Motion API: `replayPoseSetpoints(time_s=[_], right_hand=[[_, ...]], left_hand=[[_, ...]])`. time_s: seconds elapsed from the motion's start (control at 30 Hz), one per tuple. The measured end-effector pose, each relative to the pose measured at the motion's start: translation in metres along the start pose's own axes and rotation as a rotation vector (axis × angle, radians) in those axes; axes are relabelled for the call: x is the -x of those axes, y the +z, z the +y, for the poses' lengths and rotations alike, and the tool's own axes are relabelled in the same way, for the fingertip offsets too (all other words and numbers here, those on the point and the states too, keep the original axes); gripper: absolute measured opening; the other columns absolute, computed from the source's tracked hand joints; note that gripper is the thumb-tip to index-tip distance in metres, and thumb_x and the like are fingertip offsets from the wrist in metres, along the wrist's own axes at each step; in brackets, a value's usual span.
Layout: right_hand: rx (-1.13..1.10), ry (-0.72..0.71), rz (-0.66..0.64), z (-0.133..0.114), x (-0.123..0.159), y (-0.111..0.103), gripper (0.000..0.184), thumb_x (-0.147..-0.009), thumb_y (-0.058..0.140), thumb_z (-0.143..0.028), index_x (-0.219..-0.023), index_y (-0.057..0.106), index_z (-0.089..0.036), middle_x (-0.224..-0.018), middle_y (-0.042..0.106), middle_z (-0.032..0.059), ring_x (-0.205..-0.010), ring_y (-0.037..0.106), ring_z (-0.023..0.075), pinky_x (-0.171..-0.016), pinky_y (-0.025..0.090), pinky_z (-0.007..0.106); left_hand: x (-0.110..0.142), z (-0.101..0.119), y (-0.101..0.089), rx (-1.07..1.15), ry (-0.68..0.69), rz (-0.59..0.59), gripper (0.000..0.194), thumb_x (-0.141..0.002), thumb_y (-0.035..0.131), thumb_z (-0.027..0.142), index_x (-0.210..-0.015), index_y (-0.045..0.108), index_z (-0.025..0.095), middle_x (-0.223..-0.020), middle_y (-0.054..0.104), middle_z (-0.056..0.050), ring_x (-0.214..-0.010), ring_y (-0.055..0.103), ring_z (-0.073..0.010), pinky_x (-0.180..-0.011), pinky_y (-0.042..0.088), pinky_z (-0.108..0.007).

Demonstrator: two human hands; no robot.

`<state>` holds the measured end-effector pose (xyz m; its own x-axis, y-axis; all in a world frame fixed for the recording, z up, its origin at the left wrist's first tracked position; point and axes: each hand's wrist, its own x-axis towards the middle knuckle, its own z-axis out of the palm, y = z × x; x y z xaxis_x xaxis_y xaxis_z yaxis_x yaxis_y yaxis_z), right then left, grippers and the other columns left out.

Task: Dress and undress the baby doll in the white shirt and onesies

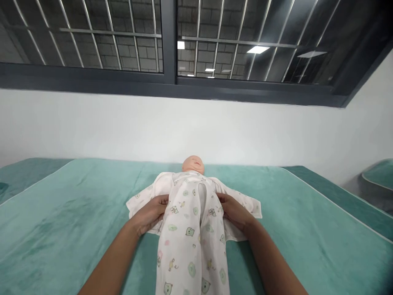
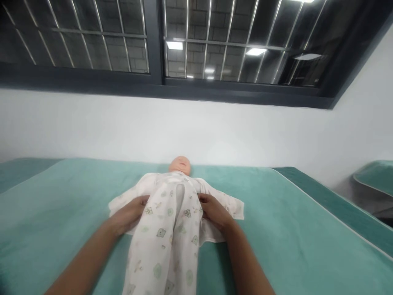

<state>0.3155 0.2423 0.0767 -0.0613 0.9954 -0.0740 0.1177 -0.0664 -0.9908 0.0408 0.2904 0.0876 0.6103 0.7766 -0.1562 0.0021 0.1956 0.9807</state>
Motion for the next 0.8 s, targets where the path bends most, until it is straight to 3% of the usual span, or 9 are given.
replayPoseSetpoints(time_s=[0.13, 0.33, 0.63, 0.8], right_hand=[[-0.066, 0.007, -0.047, -0.002, 0.000, -0.001, 0.023, -0.064, 0.066, -0.024, -0.086, 0.074, -0.020, -0.072, 0.070, 0.0023, -0.066, 0.062, 0.0199, -0.059, 0.050, 0.032], [-0.150, 0.043, -0.199, 0.000, -0.006, -0.003, 0.028, -0.068, 0.061, -0.020, -0.093, 0.073, -0.017, -0.081, 0.072, 0.0034, -0.073, 0.063, 0.0189, -0.067, 0.050, 0.031], [-0.110, 0.078, -0.127, 0.013, -0.012, -0.003, 0.034, -0.066, 0.070, -0.032, -0.095, 0.074, -0.016, -0.075, 0.073, 0.0050, -0.071, 0.064, 0.0204, -0.069, 0.051, 0.034], [-0.117, 0.033, -0.161, 0.011, -0.011, 0.000, 0.031, -0.069, 0.069, -0.032, -0.096, 0.074, -0.016, -0.083, 0.074, 0.0062, -0.080, 0.066, 0.0234, -0.076, 0.052, 0.037]], left_hand=[[-0.002, -0.005, -0.003, 0.078, -0.018, -0.007, 0.030, -0.067, 0.070, 0.022, -0.096, 0.072, 0.016, -0.087, 0.073, -0.007, -0.085, 0.067, -0.0237, -0.077, 0.053, -0.034], [0.003, 0.004, 0.008, -0.012, -0.098, 0.072, 0.032, -0.066, 0.074, 0.030, -0.095, 0.073, 0.015, -0.089, 0.074, -0.010, -0.089, 0.066, -0.0263, -0.076, 0.052, -0.035], [0.018, 0.029, 0.030, -0.180, -0.152, 0.106, 0.036, -0.062, 0.076, 0.035, -0.090, 0.074, 0.013, -0.094, 0.074, -0.011, -0.098, 0.062, -0.0315, -0.082, 0.049, -0.038], [0.015, 0.021, 0.031, -0.123, -0.136, 0.149, 0.034, -0.062, 0.077, 0.034, -0.089, 0.074, 0.013, -0.095, 0.073, -0.010, -0.094, 0.062, -0.0286, -0.078, 0.049, -0.035]])
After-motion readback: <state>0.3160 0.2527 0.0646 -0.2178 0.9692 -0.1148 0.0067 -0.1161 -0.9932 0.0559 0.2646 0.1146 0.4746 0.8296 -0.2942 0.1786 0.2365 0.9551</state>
